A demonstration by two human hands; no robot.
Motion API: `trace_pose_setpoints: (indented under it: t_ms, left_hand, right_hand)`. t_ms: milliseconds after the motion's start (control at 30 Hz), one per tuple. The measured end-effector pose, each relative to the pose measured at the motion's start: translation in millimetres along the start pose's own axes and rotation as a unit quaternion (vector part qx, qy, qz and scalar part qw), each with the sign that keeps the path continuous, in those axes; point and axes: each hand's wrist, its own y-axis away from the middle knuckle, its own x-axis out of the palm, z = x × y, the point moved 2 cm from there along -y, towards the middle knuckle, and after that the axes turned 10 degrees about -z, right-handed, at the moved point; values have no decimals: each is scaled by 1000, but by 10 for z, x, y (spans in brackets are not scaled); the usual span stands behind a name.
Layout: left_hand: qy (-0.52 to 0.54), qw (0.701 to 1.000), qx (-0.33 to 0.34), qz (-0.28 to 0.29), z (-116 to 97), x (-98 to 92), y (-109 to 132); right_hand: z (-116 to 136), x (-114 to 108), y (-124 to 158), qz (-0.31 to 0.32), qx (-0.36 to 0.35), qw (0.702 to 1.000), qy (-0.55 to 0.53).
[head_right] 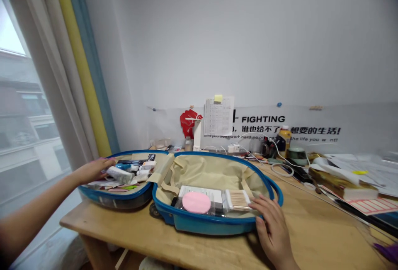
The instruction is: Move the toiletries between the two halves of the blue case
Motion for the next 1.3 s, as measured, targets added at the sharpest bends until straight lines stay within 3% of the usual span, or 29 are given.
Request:
trace_pose_setpoints:
  t_ms: [133, 200, 300, 467, 600, 767, 933, 1133, 1300]
  left_hand:
    - [71, 996, 54, -13, -390, -279, -162]
    - [111, 990, 83, -21, -761, -370, -298]
    - [168, 976, 142, -8, -1496, -385, -553]
    - [191, 958, 202, 66, -2712, -88, -948]
    - [165, 956, 205, 128, -3289, 238, -1073]
    - [148, 954, 210, 157, -3598, 524, -1057]
    - [164, 940, 247, 168, -3765, 655, -988]
    - [174, 924, 282, 190, -3886, 660, -885]
    - [205, 923, 288, 150, -3867, 520, -847]
  right_hand:
    - [3, 9, -1, 1, 5, 1000, 3]
    - [5, 17, 2, -5, 6, 1000, 2]
    - [18, 15, -1, -21, -6, 1000, -8]
    - [17, 3, 13, -5, 2, 1000, -3]
    - [3, 5, 45, -1, 15, 1000, -2]
    - [14, 2, 44, -5, 7, 1000, -2]
    - [18, -12, 29, -2, 4, 1000, -7]
    - [16, -7, 25, 9, 15, 1000, 2]
    - [7, -5, 26, 0, 0, 1000, 2]
